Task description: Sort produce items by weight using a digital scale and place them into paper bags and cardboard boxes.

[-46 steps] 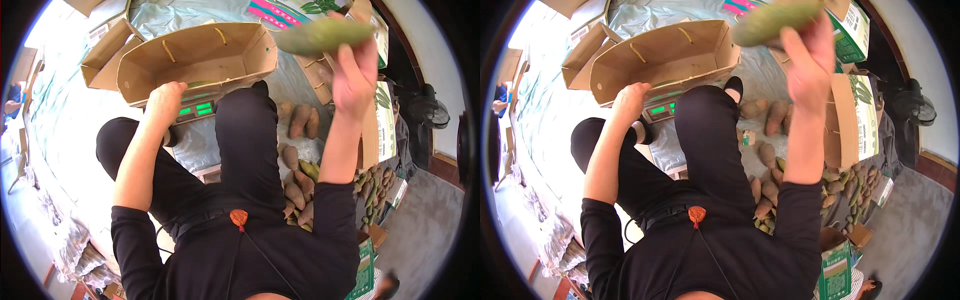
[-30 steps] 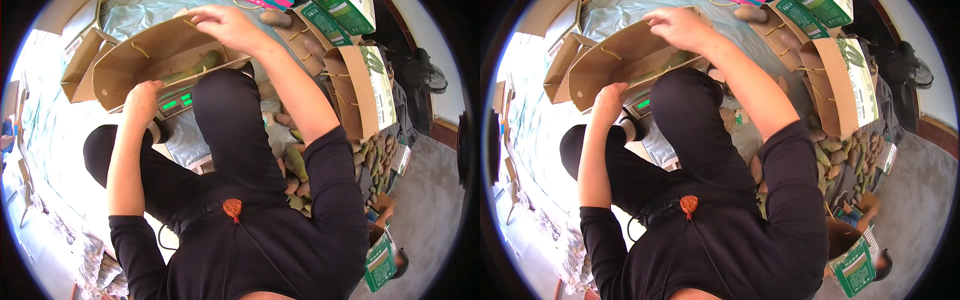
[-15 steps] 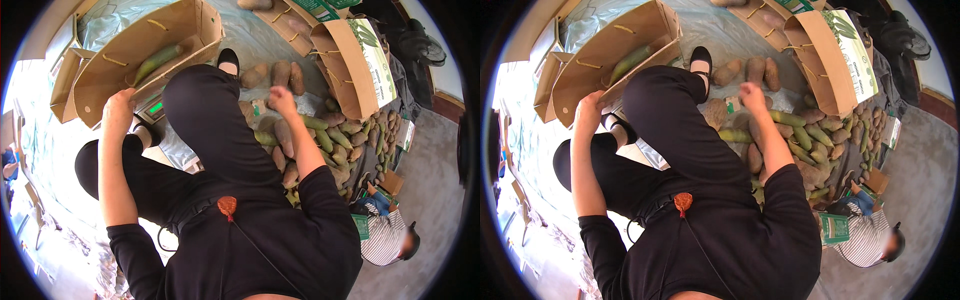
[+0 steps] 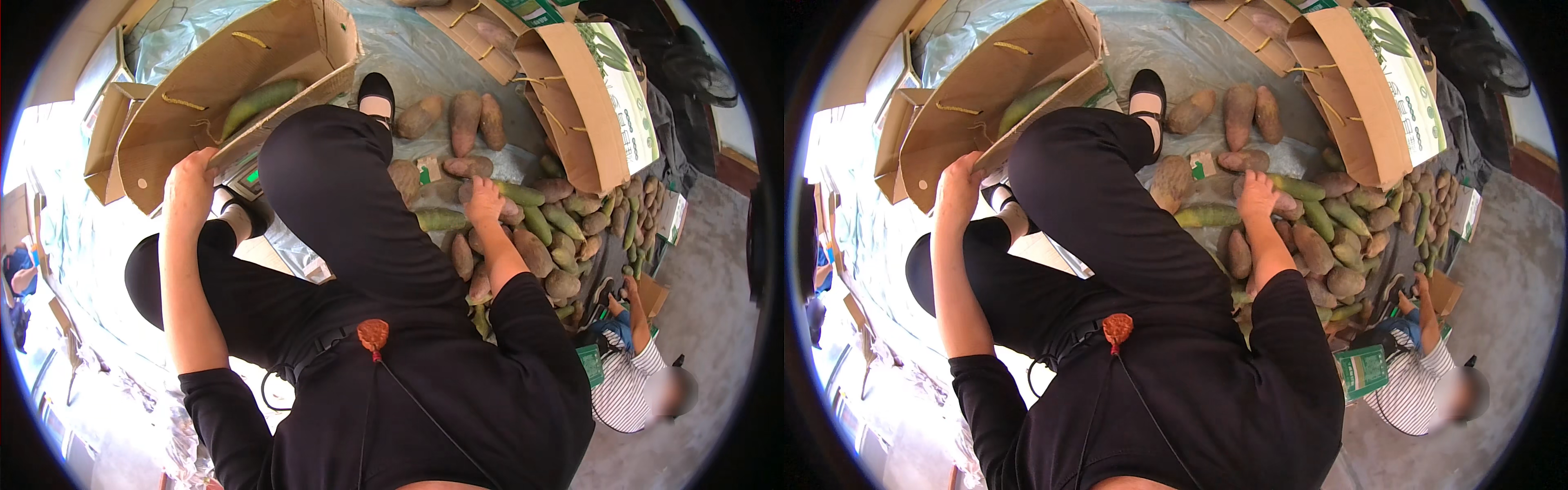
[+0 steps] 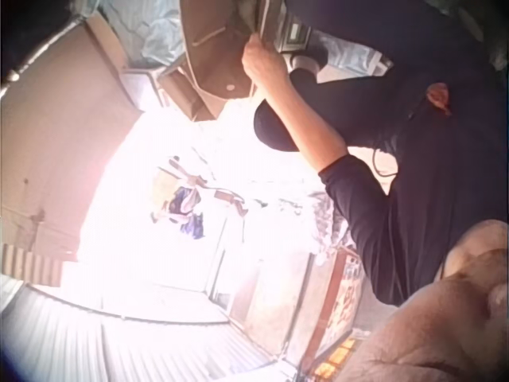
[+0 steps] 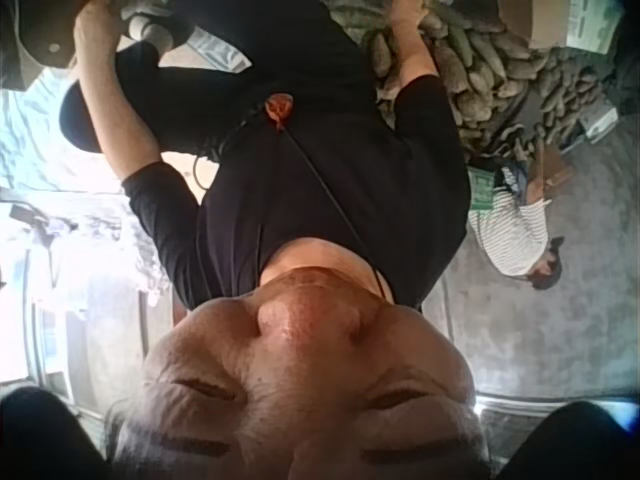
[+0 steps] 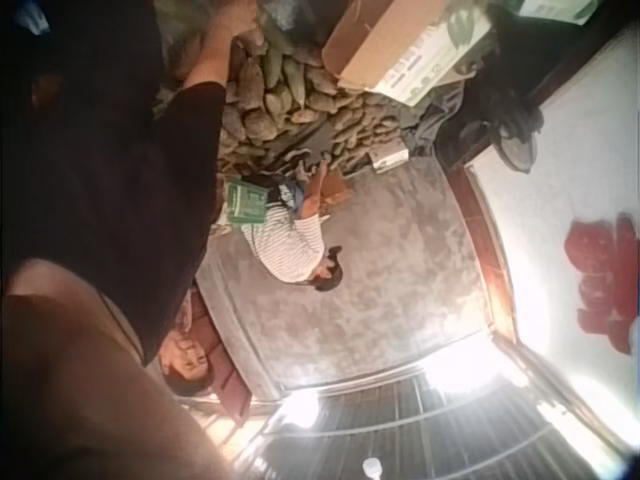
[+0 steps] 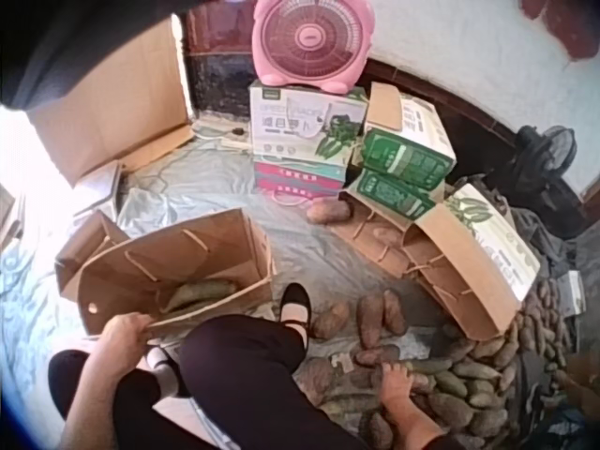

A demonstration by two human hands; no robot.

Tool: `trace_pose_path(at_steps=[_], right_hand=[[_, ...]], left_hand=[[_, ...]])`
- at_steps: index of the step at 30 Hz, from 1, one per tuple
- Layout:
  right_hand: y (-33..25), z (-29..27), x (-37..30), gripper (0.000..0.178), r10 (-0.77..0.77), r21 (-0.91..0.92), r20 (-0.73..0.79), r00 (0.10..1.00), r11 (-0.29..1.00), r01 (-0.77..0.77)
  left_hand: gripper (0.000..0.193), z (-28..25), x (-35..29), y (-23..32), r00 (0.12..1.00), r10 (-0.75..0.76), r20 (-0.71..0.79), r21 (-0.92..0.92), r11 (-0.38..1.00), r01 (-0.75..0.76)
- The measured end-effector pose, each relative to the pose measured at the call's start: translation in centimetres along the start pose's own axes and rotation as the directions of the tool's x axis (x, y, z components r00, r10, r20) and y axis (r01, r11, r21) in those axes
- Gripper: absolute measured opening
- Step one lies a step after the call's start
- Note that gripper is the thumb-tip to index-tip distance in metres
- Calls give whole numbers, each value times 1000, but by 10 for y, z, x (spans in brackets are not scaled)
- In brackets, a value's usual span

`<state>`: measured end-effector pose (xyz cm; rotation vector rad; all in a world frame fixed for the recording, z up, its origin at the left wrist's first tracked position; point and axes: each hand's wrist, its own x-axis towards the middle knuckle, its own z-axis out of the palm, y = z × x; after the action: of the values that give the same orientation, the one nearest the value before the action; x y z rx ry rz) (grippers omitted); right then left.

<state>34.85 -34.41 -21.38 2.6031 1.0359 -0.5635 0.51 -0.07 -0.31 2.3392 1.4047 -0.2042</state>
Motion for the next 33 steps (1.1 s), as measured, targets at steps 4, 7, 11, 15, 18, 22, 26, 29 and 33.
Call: trace_pose_path(at_steps=[4,7,11,15,18,22,26,29,33], right_hand=[[19,10,11,53,73,-143,120,990,988,-56],[18,13,20,48,26,-224,128,991,975,4],[20,21,18,47,1,-288,130,991,957,37],[-3,-3,9,55,-32,-283,204,978,955,90],[-11,-9,5,80,64,172,148,987,981,-89],[-15,-11,16,79,11,585,-13,1000,811,-1],[-69,-119,29,75,-122,868,-192,974,442,226],[-113,-215,18,79,-275,872,-393,877,192,451],[-171,-320,6,82,-442,666,-618,650,144,732]], left_hand=[[28,-1,0,-2,1000,10,-3,10,1000,-10],[26,1,-2,-5,999,34,-25,16,999,-34],[26,0,-2,-1,999,46,-19,16,999,-46],[28,3,-9,-7,997,36,-68,29,999,-34],[28,3,-10,-7,995,48,-85,25,999,-46],[26,6,-3,-5,998,51,-42,66,997,-48],[27,4,-6,-7,999,28,-15,67,997,-27],[25,4,-6,-4,1000,20,2,86,996,-20],[23,2,-6,-5,999,31,-13,74,997,-30]])
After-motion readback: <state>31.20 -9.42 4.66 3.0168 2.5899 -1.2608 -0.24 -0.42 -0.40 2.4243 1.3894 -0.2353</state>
